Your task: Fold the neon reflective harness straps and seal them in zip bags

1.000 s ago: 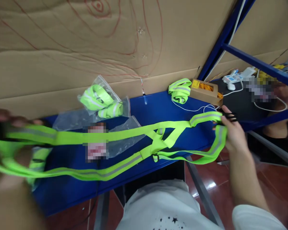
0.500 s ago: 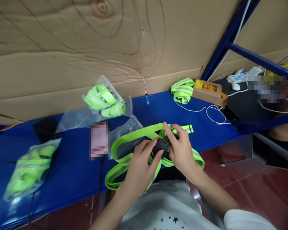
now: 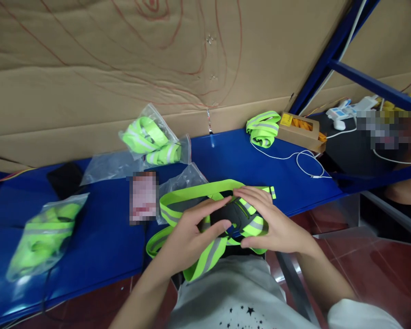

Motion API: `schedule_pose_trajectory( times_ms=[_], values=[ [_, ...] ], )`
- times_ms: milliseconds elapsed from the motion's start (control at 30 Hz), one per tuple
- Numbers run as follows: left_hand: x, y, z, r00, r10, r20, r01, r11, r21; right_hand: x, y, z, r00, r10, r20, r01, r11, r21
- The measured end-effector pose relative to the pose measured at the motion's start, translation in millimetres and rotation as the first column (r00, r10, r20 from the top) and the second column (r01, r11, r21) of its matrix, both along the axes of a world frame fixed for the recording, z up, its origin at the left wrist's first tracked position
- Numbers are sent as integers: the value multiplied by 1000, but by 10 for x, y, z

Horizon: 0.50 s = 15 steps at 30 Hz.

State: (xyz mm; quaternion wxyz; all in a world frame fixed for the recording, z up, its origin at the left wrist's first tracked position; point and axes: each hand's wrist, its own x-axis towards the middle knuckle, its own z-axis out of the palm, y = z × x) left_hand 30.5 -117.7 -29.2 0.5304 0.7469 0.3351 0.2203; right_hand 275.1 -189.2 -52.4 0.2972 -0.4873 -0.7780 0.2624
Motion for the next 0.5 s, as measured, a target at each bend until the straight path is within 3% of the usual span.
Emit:
schedule_pose_trajectory(
  times_ms=[100,200,300,367,433,500],
  values=[
    [-32,-7,105,996,-46,80,52,997,-65,70,-6,121,995,62,-83,-69,994,-84],
    [-23,-13,201,991,23,133,-4,990,-144,1,7,231,980,13,-200,-47,985,-163],
    [0,-40,320,976,87,199,-46,979,-199,-120,38,324,912,1,-409,-91,975,-201],
    [12,-75,414,955,60,292,-10,985,-170,-192,52,384,811,-40,-583,-109,970,-218],
    [21,-113,509,933,-15,360,64,990,-123,-243,50,451,656,-114,-746,-122,960,-253],
    [36,-139,595,933,-78,352,119,988,-95,-262,28,528,528,-165,-833,-175,939,-297]
  ],
)
